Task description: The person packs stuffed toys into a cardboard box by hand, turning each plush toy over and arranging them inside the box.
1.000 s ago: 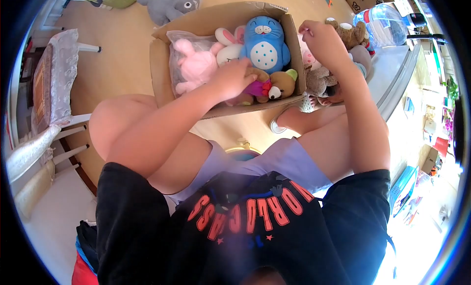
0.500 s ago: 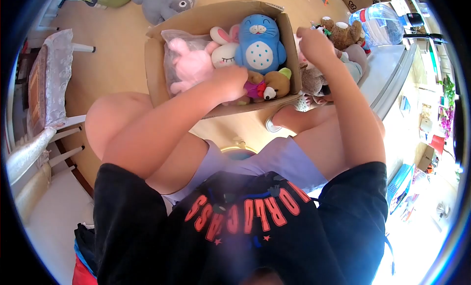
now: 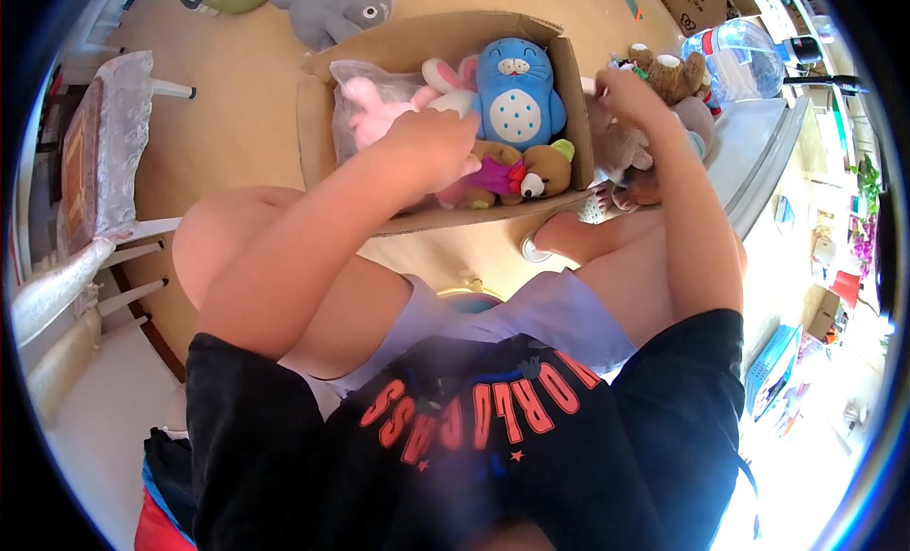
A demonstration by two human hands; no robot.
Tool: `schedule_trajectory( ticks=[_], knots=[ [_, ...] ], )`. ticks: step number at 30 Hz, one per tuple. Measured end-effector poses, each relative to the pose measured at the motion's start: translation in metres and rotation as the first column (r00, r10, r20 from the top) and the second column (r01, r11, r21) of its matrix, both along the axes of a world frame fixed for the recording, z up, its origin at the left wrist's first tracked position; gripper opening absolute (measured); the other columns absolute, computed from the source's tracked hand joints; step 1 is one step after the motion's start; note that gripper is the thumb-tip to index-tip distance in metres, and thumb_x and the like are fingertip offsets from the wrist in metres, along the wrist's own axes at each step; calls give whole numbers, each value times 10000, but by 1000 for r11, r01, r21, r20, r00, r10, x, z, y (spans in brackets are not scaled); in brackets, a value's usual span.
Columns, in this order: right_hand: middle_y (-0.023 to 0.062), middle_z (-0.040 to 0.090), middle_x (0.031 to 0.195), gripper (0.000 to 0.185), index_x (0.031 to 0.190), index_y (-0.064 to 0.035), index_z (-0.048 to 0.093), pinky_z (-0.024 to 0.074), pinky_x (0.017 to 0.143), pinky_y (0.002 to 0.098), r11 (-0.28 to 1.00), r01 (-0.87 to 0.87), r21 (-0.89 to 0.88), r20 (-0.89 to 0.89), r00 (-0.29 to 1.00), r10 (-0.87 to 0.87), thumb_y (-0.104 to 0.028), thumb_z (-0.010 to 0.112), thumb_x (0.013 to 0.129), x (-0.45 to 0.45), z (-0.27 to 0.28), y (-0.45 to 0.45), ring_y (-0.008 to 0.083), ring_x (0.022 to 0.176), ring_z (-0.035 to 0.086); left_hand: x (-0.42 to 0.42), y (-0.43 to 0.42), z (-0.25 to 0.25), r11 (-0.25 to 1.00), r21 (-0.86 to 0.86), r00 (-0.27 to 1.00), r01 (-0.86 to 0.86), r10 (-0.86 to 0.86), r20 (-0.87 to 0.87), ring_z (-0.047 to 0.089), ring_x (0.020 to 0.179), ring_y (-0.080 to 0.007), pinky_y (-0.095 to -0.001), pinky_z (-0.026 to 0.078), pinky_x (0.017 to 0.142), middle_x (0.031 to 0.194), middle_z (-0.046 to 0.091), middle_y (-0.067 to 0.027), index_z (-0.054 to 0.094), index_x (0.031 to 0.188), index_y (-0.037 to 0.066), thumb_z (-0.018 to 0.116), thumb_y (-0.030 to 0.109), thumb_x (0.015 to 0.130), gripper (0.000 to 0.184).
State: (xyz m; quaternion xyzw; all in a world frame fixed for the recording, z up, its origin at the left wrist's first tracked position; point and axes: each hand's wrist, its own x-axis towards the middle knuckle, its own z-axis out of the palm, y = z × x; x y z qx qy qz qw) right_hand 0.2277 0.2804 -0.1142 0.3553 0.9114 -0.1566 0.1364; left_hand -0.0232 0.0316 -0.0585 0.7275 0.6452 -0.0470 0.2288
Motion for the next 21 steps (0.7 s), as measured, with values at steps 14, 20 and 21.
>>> schedule_trajectory(
  ticks=[14,20,21],
  knots=[
    [25,605,974,309,1305,32,606,414,819,234,669,-345,-659,-747,190,-638,-82,483,1046,-40,170,-131,90,838,501,2,21,55,708,527,697,-471,-67,714,553,1280,-342,-412,435,1070,1424,493,-268,377,1456,-23,832,382,806,891],
    [54,631,1082,342,1331,21,572,427,933,268,576,-376,-726,-667,184,-722,-120,565,1020,-41,167,-136,104,981,543,26,6,65,830,252,357,-498,-68,932,530,1255,-240,-385,436,1071,1355,528,-151,332,1481,-3,886,252,763,942],
    [60,624,1105,363,1341,18,563,424,956,278,597,-347,-723,-679,199,-706,-135,583,1013,-41,167,-137,114,1023,544,30,5,62,812,256,335,-524,-80,939,535,1246,-241,-388,439,1067,1339,536,-145,337,1476,7,890,240,758,936]
  ],
)
